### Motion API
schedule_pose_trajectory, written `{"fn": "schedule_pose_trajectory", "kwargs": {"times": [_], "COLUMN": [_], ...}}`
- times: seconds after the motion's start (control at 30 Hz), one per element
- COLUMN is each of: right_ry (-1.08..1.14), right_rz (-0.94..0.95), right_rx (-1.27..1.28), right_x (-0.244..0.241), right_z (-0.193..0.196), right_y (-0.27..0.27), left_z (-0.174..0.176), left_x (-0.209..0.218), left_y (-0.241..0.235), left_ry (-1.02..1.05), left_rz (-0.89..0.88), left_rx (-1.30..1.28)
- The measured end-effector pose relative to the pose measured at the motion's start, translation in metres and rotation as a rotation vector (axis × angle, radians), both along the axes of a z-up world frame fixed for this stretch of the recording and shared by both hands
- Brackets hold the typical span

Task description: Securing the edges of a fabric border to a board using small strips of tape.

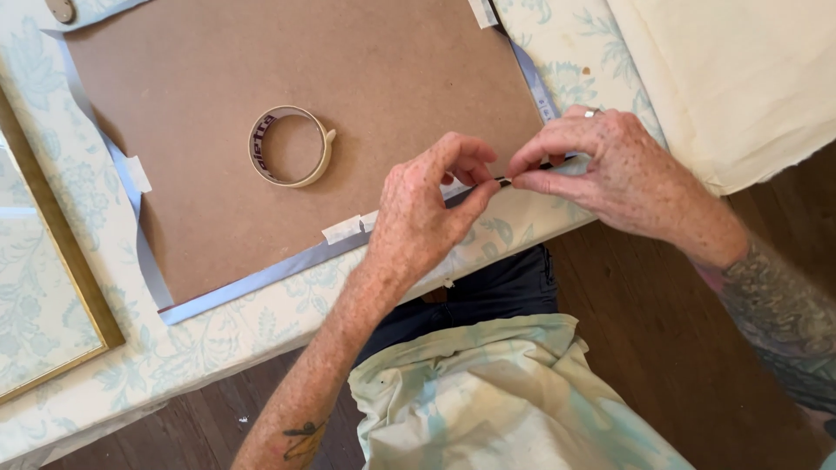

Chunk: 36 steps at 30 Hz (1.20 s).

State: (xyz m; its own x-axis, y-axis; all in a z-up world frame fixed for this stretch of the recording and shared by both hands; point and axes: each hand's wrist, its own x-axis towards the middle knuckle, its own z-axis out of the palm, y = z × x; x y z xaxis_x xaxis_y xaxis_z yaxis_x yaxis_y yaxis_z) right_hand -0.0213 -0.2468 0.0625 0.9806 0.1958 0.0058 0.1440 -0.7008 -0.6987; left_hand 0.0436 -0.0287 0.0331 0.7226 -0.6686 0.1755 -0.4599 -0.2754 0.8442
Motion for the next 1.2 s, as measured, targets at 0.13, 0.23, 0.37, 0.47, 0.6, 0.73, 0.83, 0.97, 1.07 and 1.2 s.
{"fn": "schedule_pose_trajectory", "kwargs": {"times": [0.13, 0.23, 0.37, 0.47, 0.6, 0.73, 0.83, 0.97, 1.07, 1.2], "right_ry": [0.207, 0.289, 0.314, 0.328, 0.285, 0.251, 0.217, 0.235, 0.278, 0.224], "right_rz": [-0.003, -0.11, -0.078, -0.087, -0.07, -0.062, -0.051, -0.026, -0.034, 0.009], "right_rx": [-0.022, 0.061, 0.085, 0.081, 0.116, 0.061, 0.053, -0.018, -0.004, 0.028], "right_x": [0.01, 0.019, 0.021, 0.019, 0.017, 0.013, 0.01, 0.004, 0.005, 0.009], "right_z": [0.001, 0.012, 0.018, 0.021, 0.021, 0.022, 0.024, 0.024, 0.022, 0.021], "right_y": [-0.003, 0.0, -0.001, 0.001, 0.002, 0.004, 0.004, 0.006, 0.003, 0.005], "left_z": [0.001, 0.002, 0.004, 0.013, 0.005, -0.003, 0.0, 0.007, 0.018, 0.029], "left_x": [0.008, 0.015, 0.019, 0.017, 0.009, 0.011, 0.01, 0.014, 0.01, -0.001], "left_y": [-0.004, -0.005, -0.003, -0.003, -0.006, -0.004, 0.001, 0.015, 0.017, 0.008], "left_ry": [0.064, 0.185, 0.057, 0.122, -0.018, 0.002, 0.112, 0.347, 0.23, 0.004], "left_rz": [-0.007, -0.052, -0.073, -0.052, -0.051, -0.026, -0.017, 0.196, 0.131, 0.008], "left_rx": [0.06, 0.067, 0.146, 0.222, 0.162, 0.091, -0.011, -0.166, -0.091, 0.07]}}
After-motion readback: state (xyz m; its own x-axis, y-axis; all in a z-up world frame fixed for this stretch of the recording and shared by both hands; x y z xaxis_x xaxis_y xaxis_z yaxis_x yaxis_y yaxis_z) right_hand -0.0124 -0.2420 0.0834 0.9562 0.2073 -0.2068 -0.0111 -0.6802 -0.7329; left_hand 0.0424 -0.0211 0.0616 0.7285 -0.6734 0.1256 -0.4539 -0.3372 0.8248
